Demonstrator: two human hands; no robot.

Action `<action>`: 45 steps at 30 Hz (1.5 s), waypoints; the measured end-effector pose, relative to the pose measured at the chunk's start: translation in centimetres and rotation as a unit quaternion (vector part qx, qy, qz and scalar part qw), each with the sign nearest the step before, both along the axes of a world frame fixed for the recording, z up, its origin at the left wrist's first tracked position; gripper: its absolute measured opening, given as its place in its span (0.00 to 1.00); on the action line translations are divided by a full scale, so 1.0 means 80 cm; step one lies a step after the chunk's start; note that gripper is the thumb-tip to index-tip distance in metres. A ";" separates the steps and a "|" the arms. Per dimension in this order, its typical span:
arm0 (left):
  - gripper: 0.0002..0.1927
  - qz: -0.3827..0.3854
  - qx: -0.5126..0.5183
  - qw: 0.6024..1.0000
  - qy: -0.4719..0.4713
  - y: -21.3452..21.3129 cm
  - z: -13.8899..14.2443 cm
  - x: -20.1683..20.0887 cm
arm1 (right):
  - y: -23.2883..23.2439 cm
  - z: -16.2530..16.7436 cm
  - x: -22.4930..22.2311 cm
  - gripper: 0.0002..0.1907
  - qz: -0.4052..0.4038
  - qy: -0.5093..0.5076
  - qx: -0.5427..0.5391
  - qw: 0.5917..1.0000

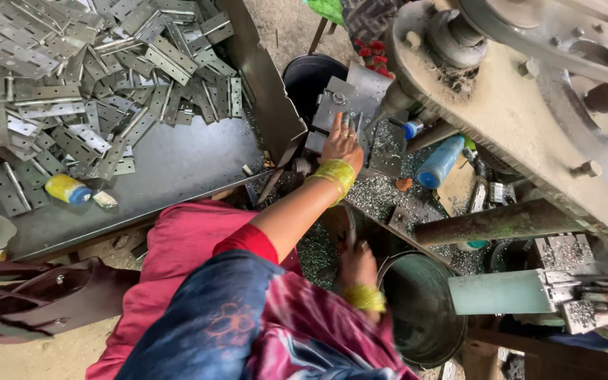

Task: The person repeatedly picks up small metal plates from a bin, places them into a press machine, and operates the press with a lever. The person then removes the processed plates and returns them to the bin. This cycle continues throughout the clip.

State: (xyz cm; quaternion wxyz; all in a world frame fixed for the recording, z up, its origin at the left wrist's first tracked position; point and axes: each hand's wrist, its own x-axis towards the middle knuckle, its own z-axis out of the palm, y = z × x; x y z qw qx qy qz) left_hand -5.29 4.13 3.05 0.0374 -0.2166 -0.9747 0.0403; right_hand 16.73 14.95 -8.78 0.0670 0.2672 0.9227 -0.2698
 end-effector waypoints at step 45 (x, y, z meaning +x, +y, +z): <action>0.30 0.427 -0.074 0.901 -0.005 -0.486 -0.155 0.044 | -0.023 0.151 -0.036 0.07 0.074 0.464 0.028 0.882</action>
